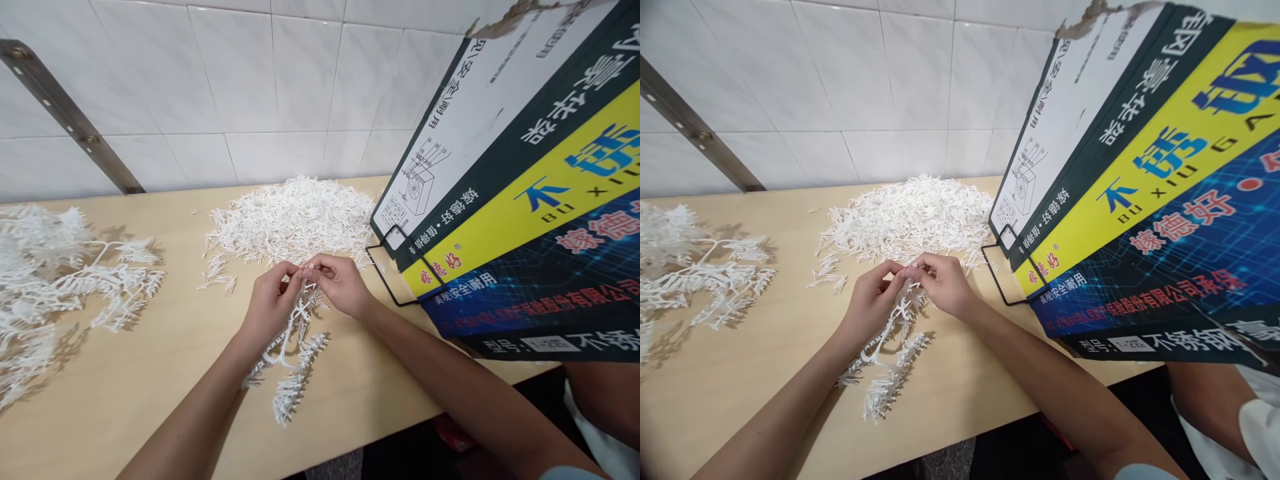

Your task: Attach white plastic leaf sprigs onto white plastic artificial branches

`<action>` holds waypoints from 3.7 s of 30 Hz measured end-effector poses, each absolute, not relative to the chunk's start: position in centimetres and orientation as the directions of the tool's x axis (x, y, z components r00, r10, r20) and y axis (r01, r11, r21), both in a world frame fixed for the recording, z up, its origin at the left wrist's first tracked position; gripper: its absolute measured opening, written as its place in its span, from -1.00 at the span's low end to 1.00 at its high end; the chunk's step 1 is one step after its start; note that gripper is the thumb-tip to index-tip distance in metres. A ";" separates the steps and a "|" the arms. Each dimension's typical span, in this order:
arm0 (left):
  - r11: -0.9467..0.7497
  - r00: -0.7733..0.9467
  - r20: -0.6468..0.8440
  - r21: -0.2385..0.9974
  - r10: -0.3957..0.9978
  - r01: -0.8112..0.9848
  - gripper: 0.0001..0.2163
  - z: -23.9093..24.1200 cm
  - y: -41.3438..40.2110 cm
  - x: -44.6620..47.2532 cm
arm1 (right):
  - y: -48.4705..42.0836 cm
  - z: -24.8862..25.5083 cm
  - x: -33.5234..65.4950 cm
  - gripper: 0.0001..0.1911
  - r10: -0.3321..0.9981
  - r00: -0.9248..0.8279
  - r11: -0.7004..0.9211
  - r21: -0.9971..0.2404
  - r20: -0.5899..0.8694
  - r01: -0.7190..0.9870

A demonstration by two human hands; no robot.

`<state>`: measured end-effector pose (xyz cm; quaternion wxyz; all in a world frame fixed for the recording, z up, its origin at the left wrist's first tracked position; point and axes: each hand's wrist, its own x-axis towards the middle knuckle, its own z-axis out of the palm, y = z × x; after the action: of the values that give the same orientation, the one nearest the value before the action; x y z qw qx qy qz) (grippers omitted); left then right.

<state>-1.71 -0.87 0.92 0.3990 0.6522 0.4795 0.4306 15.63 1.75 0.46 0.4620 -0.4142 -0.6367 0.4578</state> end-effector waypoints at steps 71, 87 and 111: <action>-0.135 0.323 0.031 0.943 0.946 0.305 -0.64 0.0 -0.9 -1.9 | 1.3 1.2 16.0 -0.87 0.885 -0.260 0.457 -0.829 0.387 0.321; -0.070 0.327 0.017 0.986 0.945 0.152 -0.63 0.9 -1.0 -1.4 | 1.8 1.3 15.6 -0.68 0.969 -0.242 0.014 -0.990 0.049 -0.143; 0.102 0.388 -0.050 0.988 0.920 -0.113 -0.68 3.2 -1.7 -2.3 | 2.7 2.0 17.7 -0.77 0.912 0.020 0.349 -0.802 0.409 0.485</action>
<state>-2.29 -1.66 3.18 0.6391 0.5344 0.3774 0.4043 17.69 2.70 2.04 0.4832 -0.5259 -0.6641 0.2211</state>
